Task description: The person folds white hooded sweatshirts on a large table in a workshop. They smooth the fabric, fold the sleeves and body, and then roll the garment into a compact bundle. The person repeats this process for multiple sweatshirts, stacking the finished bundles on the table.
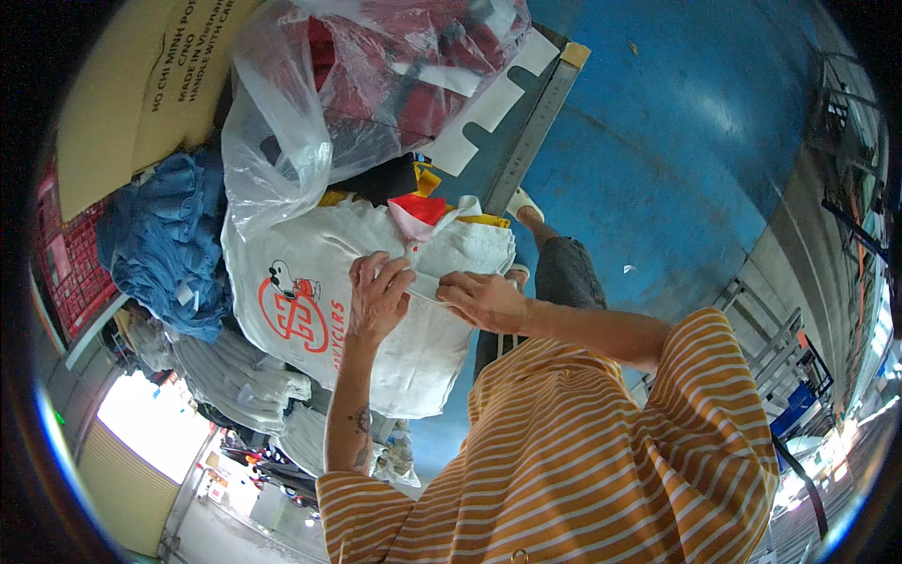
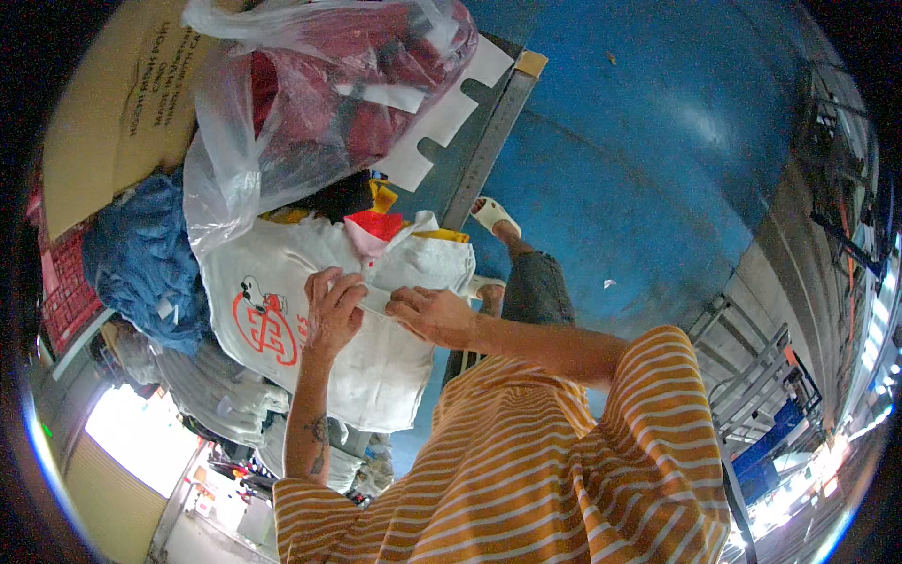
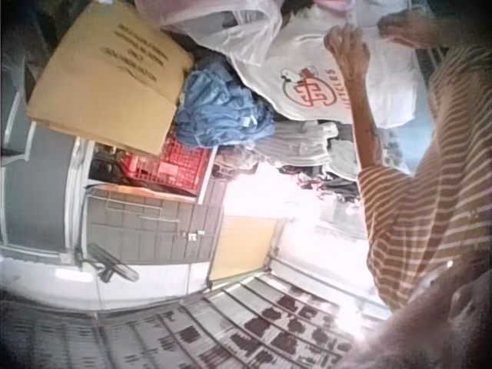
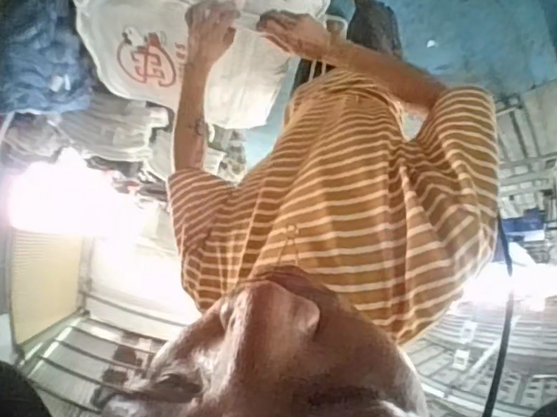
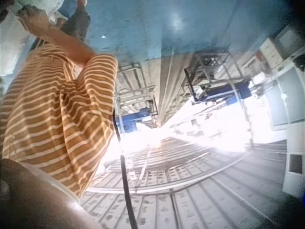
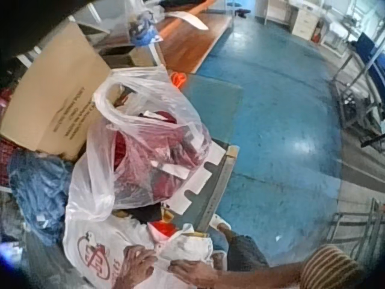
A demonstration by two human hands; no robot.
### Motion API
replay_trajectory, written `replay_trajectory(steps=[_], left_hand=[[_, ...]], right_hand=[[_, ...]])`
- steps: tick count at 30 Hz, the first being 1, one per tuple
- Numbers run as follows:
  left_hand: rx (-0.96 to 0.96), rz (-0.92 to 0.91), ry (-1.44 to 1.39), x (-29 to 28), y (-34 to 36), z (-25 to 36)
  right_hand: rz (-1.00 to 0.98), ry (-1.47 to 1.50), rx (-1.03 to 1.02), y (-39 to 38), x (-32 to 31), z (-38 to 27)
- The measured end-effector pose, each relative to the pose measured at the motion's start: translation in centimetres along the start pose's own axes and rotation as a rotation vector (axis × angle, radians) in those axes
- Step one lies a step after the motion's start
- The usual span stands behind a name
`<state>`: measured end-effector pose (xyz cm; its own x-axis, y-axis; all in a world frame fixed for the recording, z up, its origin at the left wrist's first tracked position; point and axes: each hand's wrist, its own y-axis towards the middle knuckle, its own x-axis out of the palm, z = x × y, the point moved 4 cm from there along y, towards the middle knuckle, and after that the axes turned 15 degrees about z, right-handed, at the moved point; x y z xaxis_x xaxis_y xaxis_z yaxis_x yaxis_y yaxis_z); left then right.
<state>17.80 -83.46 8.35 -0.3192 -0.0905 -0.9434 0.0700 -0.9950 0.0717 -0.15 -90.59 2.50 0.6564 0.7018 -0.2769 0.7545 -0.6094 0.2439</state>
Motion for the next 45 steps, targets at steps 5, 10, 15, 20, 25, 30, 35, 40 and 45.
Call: replay_trajectory(steps=[5, 10, 15, 20, 25, 30, 35, 40, 45], left_hand=[[-0.11, 0.328, 0.085, -2.1, -0.9, 1.8], [-0.72, 0.294, -0.723, -1.0, -9.2, 10.8], [-1.284, 0.332, -2.263, 6.9, -20.9, 20.4], [-1.23, 1.472, -2.43, 8.0, -25.3, 18.8], [-1.382, 2.334, -2.014, 11.8, -36.7, 18.0], [-1.384, 2.478, -1.994, 15.6, -48.2, 17.4], [-1.645, 2.244, -1.645, 14.5, -52.1, 17.4], [-1.679, 1.883, -1.155, 8.5, -56.2, 18.5], [-1.645, 1.838, -0.697, -3.2, -55.2, 14.8]], right_hand=[[-0.448, -0.192, 0.627, -1.2, -0.6, 0.5], [-0.474, -0.102, 0.757, -2.0, -1.2, -0.4], [-0.324, 0.433, 0.965, -2.1, 1.2, -5.7], [-0.438, 0.472, 1.05, 0.8, 0.7, -9.7], [-0.34, 0.215, 1.092, 5.0, -1.9, -12.7], [-0.488, 0.231, 0.986, 6.4, -2.8, -12.7], [-0.517, 0.004, 0.93, 4.4, -4.3, -5.8], [-0.345, -0.178, 0.906, 3.3, -4.1, -7.1], [-0.198, 0.108, 0.749, 6.6, -2.4, -10.4]])
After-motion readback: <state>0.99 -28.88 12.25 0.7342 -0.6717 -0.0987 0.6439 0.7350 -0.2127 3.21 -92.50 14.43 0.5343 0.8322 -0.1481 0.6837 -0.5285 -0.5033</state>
